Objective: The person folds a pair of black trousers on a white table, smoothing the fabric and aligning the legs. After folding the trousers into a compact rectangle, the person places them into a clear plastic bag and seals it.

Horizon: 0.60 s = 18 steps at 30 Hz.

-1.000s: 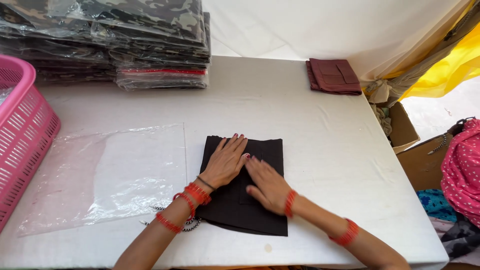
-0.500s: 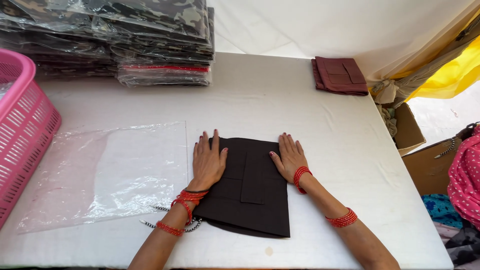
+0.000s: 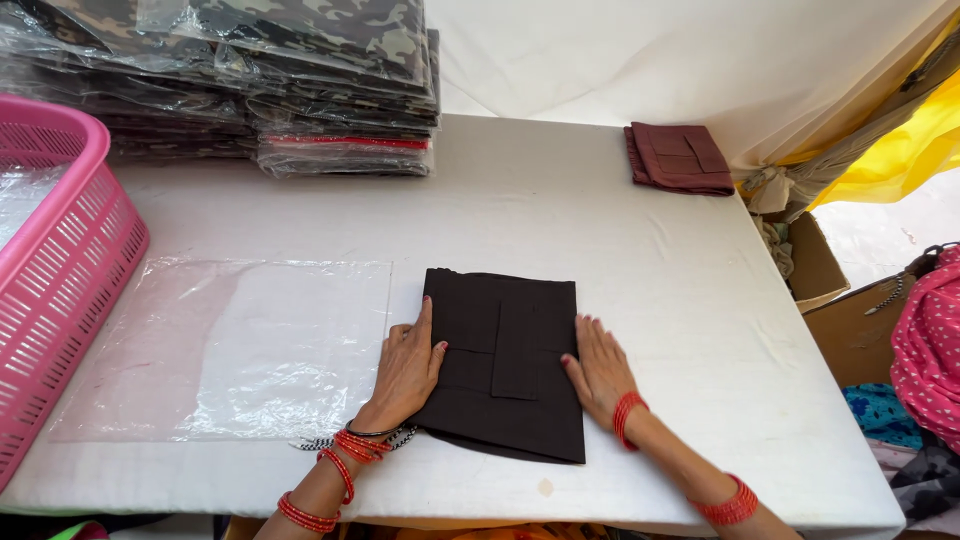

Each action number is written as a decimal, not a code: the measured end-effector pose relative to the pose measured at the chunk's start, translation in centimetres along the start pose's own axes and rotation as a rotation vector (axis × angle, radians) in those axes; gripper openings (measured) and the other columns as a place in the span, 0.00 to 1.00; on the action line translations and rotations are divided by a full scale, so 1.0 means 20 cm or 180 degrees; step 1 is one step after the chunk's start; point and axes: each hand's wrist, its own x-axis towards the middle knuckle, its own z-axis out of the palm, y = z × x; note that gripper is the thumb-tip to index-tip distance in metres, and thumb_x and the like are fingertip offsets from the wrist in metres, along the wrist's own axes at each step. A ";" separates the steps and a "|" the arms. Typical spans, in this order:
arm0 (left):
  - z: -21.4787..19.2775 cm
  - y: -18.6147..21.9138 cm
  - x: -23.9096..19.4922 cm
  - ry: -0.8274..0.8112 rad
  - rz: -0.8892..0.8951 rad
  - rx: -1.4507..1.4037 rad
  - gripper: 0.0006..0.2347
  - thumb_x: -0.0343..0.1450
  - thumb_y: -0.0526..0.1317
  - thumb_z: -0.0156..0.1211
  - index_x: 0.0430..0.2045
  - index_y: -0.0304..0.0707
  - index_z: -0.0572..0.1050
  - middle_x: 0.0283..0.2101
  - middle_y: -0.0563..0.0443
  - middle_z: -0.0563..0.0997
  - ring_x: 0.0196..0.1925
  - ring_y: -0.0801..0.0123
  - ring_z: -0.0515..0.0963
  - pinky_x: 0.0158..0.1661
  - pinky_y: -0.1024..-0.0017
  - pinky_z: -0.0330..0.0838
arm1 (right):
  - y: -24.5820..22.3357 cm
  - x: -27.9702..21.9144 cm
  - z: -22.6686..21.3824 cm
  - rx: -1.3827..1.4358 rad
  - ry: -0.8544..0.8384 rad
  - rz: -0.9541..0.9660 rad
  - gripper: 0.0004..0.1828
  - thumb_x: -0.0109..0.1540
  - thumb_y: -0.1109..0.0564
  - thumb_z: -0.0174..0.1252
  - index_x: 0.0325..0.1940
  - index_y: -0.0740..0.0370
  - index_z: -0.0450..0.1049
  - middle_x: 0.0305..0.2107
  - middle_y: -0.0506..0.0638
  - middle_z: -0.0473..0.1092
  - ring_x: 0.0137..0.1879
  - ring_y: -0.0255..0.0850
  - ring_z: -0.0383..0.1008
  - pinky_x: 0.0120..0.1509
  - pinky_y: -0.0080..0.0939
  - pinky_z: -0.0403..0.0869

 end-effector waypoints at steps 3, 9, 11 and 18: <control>-0.14 0.13 0.04 -0.0479 -0.0332 -0.0433 0.34 0.74 0.44 0.47 0.74 0.31 0.41 0.50 0.36 0.79 0.44 0.50 0.80 0.59 0.59 0.66 | -0.12 -0.13 -0.03 0.0245 -0.0007 -0.0061 0.41 0.70 0.38 0.36 0.80 0.61 0.39 0.73 0.66 0.45 0.80 0.54 0.40 0.80 0.53 0.43; -0.06 0.04 0.12 -0.0640 -0.0999 -0.1064 0.42 0.71 0.49 0.59 0.74 0.38 0.35 0.56 0.24 0.69 0.50 0.44 0.78 0.46 0.55 0.77 | -0.25 -0.15 -0.15 0.2198 0.0078 0.0650 0.40 0.63 0.49 0.57 0.77 0.53 0.50 0.67 0.57 0.61 0.63 0.52 0.68 0.66 0.49 0.71; -0.05 0.02 0.12 -0.0733 -0.1154 -0.1271 0.43 0.70 0.49 0.59 0.75 0.44 0.36 0.59 0.28 0.70 0.50 0.44 0.80 0.50 0.55 0.77 | -0.24 -0.12 -0.17 0.2662 0.0021 0.0817 0.40 0.62 0.52 0.58 0.76 0.53 0.51 0.67 0.55 0.59 0.59 0.48 0.72 0.61 0.46 0.75; -0.02 -0.08 0.01 -0.1194 -0.1228 -0.3244 0.28 0.71 0.44 0.58 0.70 0.53 0.62 0.71 0.42 0.65 0.72 0.52 0.67 0.65 0.60 0.69 | -0.09 0.04 -0.19 0.3787 -0.0568 0.1010 0.32 0.57 0.64 0.62 0.67 0.57 0.67 0.58 0.53 0.71 0.58 0.40 0.76 0.62 0.40 0.77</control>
